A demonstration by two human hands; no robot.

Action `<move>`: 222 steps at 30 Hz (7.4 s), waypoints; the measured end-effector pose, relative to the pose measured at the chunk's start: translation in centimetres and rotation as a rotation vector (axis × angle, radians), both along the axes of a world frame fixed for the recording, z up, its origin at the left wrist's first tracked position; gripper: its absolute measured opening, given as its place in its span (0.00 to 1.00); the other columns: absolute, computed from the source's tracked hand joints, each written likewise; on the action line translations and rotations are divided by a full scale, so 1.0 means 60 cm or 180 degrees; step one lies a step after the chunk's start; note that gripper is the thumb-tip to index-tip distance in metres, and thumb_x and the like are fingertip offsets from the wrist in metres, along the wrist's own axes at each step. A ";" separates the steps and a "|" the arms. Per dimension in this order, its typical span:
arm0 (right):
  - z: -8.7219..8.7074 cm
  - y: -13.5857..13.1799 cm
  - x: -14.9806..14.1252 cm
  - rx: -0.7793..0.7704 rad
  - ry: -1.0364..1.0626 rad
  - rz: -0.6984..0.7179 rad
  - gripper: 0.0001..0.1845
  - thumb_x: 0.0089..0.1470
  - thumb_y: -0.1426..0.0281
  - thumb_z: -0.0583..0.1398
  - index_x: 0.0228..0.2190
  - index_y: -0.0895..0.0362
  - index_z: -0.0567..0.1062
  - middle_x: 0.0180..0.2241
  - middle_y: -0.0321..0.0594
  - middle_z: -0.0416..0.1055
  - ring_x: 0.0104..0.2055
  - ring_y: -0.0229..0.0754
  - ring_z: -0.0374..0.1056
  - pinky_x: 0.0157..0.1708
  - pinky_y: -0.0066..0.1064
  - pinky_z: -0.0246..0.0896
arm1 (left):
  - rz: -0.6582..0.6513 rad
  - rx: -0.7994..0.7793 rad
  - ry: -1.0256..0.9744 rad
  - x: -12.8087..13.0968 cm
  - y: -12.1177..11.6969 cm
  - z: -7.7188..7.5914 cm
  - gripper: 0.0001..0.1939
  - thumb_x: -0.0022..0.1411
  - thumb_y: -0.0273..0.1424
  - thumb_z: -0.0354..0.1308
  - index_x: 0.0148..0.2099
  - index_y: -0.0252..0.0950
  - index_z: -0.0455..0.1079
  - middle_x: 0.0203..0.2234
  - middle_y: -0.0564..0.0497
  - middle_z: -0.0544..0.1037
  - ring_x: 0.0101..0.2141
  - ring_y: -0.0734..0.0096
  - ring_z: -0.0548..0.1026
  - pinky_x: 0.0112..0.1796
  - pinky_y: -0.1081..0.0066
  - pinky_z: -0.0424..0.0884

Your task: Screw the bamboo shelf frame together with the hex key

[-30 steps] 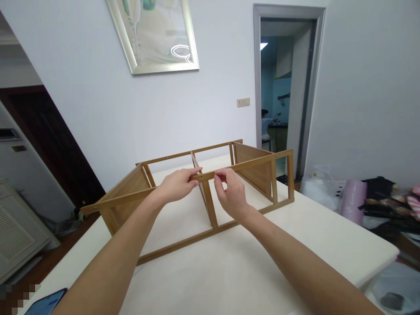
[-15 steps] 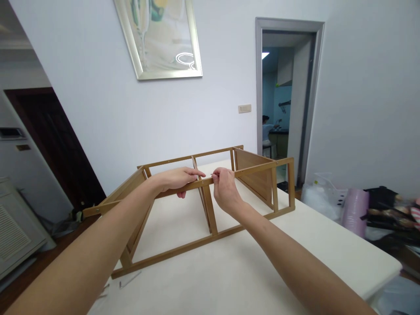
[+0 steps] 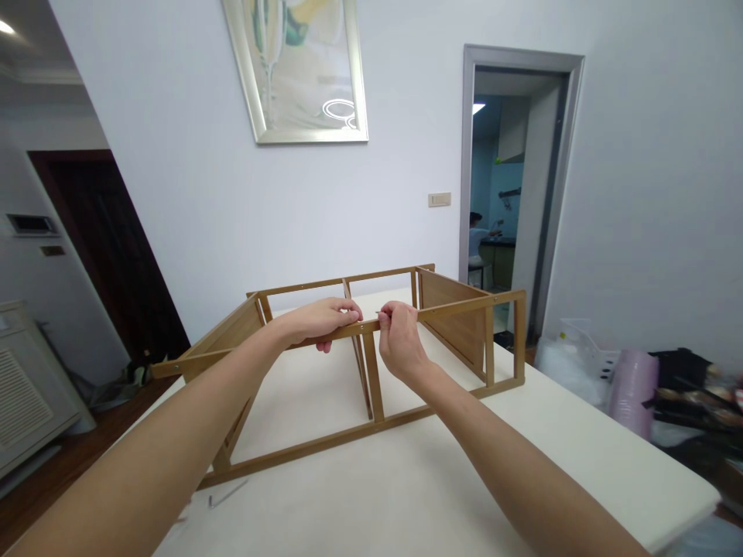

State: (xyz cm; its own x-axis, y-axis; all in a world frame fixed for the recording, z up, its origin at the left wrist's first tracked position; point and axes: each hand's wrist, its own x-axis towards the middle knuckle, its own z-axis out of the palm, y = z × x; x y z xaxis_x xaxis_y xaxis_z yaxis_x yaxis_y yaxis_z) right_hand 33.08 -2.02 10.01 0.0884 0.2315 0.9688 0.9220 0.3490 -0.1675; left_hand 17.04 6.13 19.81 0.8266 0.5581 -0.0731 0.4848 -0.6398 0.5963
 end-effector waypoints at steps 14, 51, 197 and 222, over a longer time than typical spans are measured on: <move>0.003 -0.002 -0.005 0.0114 -0.0171 -0.0106 0.04 0.62 0.75 0.48 0.36 0.55 0.60 0.32 0.39 0.64 0.34 0.41 0.59 0.41 0.38 0.54 | -0.1083 0.1380 0.0467 0.036 0.064 0.012 0.13 0.54 0.33 0.55 0.42 0.39 0.75 0.24 0.55 0.70 0.24 0.75 0.66 0.26 0.76 0.59; 0.008 0.008 0.006 0.0112 -0.0791 0.0303 0.10 0.56 0.79 0.58 0.39 0.54 0.69 0.36 0.42 0.75 0.40 0.43 0.72 0.39 0.39 0.64 | -0.1085 0.1482 -0.0276 0.025 0.073 -0.010 0.09 0.60 0.29 0.51 0.41 0.39 0.71 0.30 0.53 0.76 0.29 0.71 0.71 0.30 0.74 0.62; 0.014 0.009 0.018 0.0024 -0.1493 0.0440 0.17 0.57 0.80 0.52 0.47 0.58 0.68 0.37 0.48 0.70 0.42 0.46 0.67 0.38 0.42 0.69 | -0.1230 0.1193 -0.0546 0.032 0.088 -0.021 0.11 0.56 0.26 0.51 0.39 0.36 0.74 0.30 0.51 0.76 0.29 0.72 0.71 0.31 0.74 0.64; 0.004 -0.043 0.004 0.0022 -0.0113 0.0558 0.04 0.57 0.76 0.59 0.34 0.55 0.73 0.31 0.38 0.75 0.35 0.38 0.71 0.35 0.32 0.69 | -0.1191 0.0525 -0.0207 0.032 0.085 -0.013 0.15 0.60 0.37 0.53 0.44 0.35 0.73 0.30 0.53 0.74 0.30 0.75 0.70 0.33 0.77 0.63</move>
